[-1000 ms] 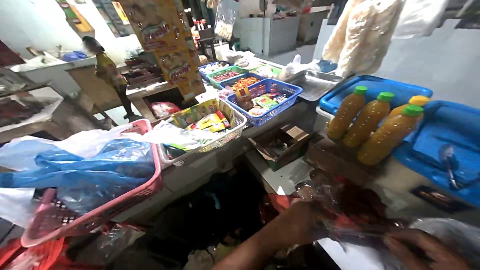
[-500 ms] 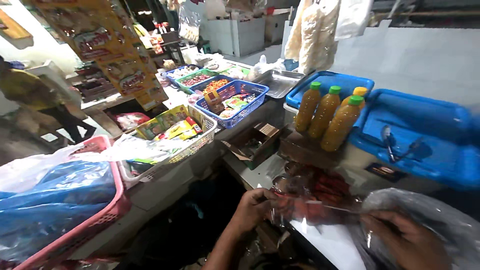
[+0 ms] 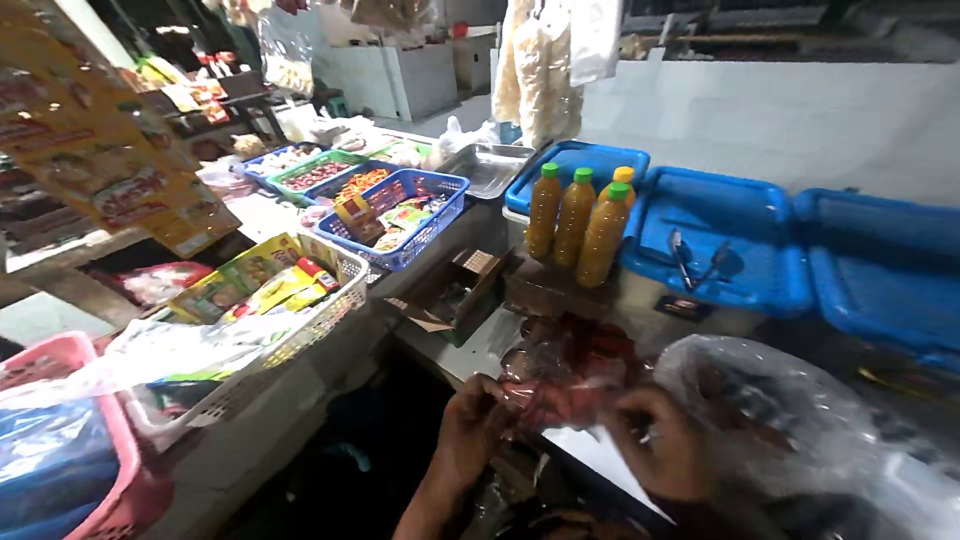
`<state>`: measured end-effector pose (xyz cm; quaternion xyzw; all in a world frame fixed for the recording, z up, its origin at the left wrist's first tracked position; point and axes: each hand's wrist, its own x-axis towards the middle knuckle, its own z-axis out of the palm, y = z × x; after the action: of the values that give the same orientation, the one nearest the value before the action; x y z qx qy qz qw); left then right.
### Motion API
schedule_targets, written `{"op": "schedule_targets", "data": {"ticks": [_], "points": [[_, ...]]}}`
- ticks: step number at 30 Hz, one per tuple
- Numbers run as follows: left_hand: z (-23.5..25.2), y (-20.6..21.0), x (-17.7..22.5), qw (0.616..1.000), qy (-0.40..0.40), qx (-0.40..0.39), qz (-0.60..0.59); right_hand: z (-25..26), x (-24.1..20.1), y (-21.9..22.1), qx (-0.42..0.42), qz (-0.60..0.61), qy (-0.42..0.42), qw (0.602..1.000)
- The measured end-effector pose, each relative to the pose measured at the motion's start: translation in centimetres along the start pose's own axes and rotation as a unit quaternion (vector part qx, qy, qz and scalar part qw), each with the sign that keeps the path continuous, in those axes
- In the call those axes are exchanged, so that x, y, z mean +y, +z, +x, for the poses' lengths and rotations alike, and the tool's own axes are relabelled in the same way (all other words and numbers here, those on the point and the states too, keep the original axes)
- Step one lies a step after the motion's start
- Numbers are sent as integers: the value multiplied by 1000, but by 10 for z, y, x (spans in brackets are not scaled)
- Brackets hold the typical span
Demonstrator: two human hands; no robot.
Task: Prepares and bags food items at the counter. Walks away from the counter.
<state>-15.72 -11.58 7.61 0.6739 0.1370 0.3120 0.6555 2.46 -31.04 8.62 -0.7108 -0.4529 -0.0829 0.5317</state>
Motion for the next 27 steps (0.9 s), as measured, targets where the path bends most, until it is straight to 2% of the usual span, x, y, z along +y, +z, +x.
{"op": "schedule_targets", "data": {"ticks": [2, 3, 5, 7, 9, 11, 13, 15, 17, 19, 22, 25, 27], "points": [[-1, 24, 0, 995, -19, -65, -74, -7, 1, 14, -118, 144, 3, 982], [-1, 34, -3, 989, -23, -96, -108, -8, 4, 21, -151, 196, 12, 969], [1, 49, -8, 979, -23, -129, -157, -7, 7, 26, -164, 256, 39, 952], [5, 56, -13, 978, -19, -123, -165, -7, 11, 19, -145, 268, 57, 951], [9, 58, -15, 986, -12, -105, -125, -8, 14, 12, -102, 245, 62, 962], [12, 61, -19, 996, 17, -78, -36, -13, 12, 8, -59, 212, 91, 971], [14, 65, -25, 997, 39, -48, 54, -17, 12, 4, -44, 177, 114, 977], [15, 68, -25, 985, 56, -54, 157, -22, 15, 1, -53, 132, 101, 985], [14, 68, -22, 970, 70, -87, 218, -26, 22, -5, -91, 80, 41, 992], [15, 67, -22, 962, 90, -122, 226, -29, 29, -11, -136, 44, -1, 990], [16, 65, -17, 948, 128, -187, 224, -32, 29, -12, -189, -20, 26, 981], [13, 64, -12, 921, 154, -214, 285, -25, 13, -19, -321, -129, 52, 937], [13, 60, -9, 904, 139, -221, 339, -21, 13, -22, -360, -121, 58, 923]]}}
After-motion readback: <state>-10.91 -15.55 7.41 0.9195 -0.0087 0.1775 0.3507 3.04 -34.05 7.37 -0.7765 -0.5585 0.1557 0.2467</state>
